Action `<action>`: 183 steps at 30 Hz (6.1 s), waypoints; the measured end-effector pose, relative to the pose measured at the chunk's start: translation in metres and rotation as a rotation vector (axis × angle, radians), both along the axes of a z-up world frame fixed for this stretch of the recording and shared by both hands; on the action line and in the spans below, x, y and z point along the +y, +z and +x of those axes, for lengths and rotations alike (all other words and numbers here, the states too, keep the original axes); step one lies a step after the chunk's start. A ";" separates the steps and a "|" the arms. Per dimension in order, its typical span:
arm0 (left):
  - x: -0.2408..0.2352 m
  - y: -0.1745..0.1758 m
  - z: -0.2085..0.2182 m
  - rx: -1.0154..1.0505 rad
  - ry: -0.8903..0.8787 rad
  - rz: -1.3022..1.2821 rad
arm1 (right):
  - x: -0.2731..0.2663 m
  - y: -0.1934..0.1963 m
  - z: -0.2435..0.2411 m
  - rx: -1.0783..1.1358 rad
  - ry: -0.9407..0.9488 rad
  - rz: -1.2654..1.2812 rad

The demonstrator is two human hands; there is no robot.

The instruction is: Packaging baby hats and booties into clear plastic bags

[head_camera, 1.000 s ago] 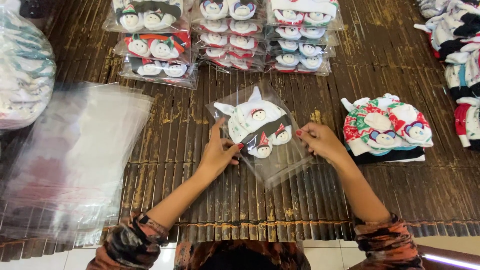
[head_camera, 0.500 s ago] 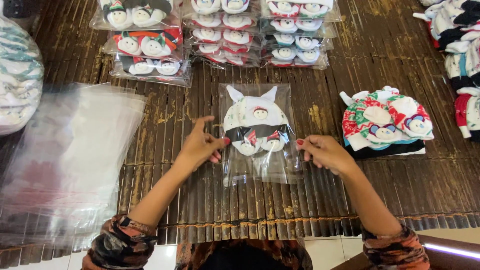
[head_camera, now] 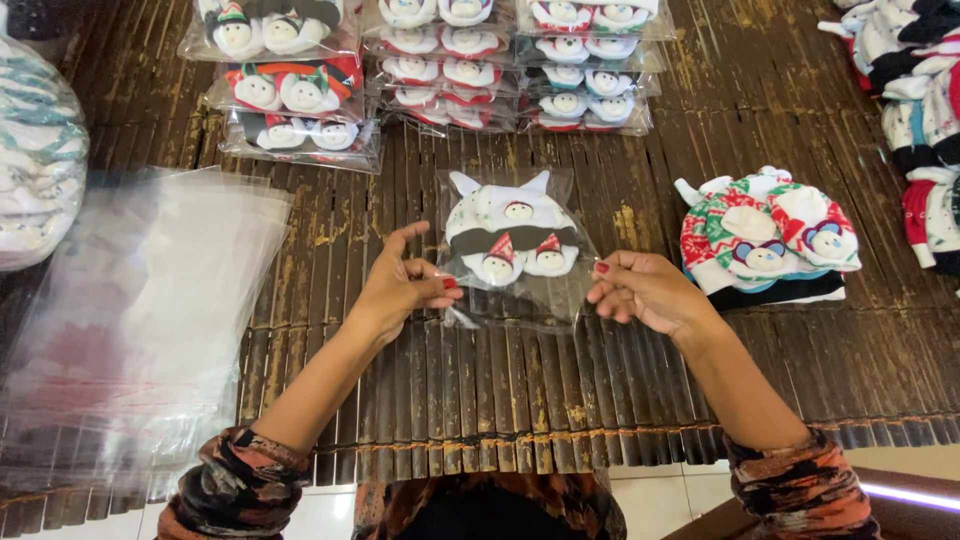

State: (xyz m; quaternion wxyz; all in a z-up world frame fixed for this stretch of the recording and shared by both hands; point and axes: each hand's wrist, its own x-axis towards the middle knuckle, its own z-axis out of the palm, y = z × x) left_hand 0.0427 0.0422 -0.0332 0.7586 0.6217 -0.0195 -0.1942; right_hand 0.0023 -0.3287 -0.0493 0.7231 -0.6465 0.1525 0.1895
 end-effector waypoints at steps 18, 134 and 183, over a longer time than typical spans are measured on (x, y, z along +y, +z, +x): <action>0.006 0.024 -0.018 -0.357 -0.065 0.447 | 0.039 0.002 -0.044 -0.391 -0.071 -0.622; 0.071 -0.056 0.370 0.226 0.774 -0.802 | 0.353 0.144 0.460 -1.021 0.441 -1.433; 0.047 0.013 0.210 0.217 0.551 -0.543 | -0.068 0.202 0.003 -0.490 0.072 -1.273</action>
